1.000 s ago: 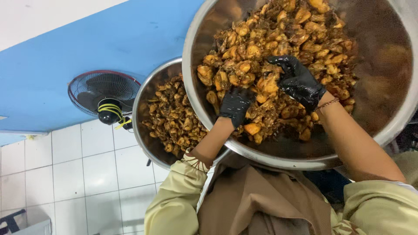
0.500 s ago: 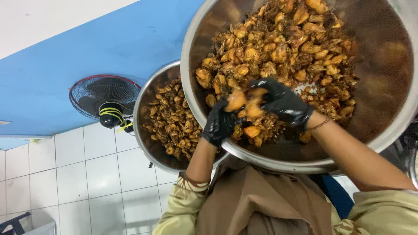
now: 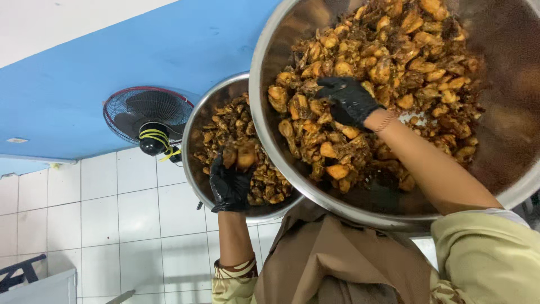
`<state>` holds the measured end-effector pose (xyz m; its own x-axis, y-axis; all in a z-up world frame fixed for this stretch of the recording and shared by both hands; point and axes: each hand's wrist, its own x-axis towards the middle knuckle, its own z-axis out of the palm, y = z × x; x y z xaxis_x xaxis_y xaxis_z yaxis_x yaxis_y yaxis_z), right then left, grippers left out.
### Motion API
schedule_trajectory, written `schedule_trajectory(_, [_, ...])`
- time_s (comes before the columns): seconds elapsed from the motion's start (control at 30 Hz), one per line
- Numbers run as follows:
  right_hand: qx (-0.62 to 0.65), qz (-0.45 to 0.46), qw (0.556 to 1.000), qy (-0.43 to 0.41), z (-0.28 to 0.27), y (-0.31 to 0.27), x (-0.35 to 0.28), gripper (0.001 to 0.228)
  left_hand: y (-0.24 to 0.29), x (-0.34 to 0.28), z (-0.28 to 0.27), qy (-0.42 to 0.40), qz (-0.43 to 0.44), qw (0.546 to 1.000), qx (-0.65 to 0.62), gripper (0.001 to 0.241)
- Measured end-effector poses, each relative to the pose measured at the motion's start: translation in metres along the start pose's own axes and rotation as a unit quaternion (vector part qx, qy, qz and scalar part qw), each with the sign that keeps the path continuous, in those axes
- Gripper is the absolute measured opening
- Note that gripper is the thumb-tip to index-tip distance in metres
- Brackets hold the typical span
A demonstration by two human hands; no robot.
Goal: The person uses gloved hands to transfer seasoned chicken pieces from a large metal bowl into a second metal bowl. The person repeatedly scoops and moves the chicken until the first bowl is nearly empty.
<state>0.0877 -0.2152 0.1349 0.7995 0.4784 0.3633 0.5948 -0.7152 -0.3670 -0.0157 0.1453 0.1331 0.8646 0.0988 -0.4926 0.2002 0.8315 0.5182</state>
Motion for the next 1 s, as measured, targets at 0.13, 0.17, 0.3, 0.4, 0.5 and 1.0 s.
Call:
schedule_trajectory(0.13, [0.141, 0.077, 0.985, 0.058, 0.007, 0.008, -0.016, 0.046, -0.014, 0.020, -0.030, 0.050, 0.192, 0.960, 0.199, 0.056])
schedule_trajectory(0.17, [0.225, 0.150, 0.960, 0.067, 0.004, 0.005, -0.018, 0.043, -0.021, 0.024, -0.033, 0.039, 0.240, 0.938, 0.246, 0.054])
schedule_trajectory(0.3, [0.549, 0.369, 0.746, 0.077, -0.033, -0.021, -0.019, 0.042, -0.052, 0.028, -0.019, -0.067, 0.270, 0.925, 0.260, 0.039])
schedule_trajectory(0.4, [0.675, 0.398, 0.618, 0.053, -0.063, -0.048, -0.014, 0.044, -0.071, 0.020, 0.013, -0.160, 0.178, 0.928, 0.284, 0.033])
schedule_trajectory(0.5, [0.676, 0.375, 0.634, 0.013, -0.084, -0.075, -0.012, 0.046, -0.086, 0.012, 0.056, -0.230, 0.000, 0.958, 0.172, 0.044])
schedule_trajectory(1.0, [-0.186, 0.045, 0.981, 0.030, 0.040, 0.004, -0.037, 0.048, -0.076, 0.011, 0.036, -0.168, -0.202, 0.962, -0.067, 0.051])
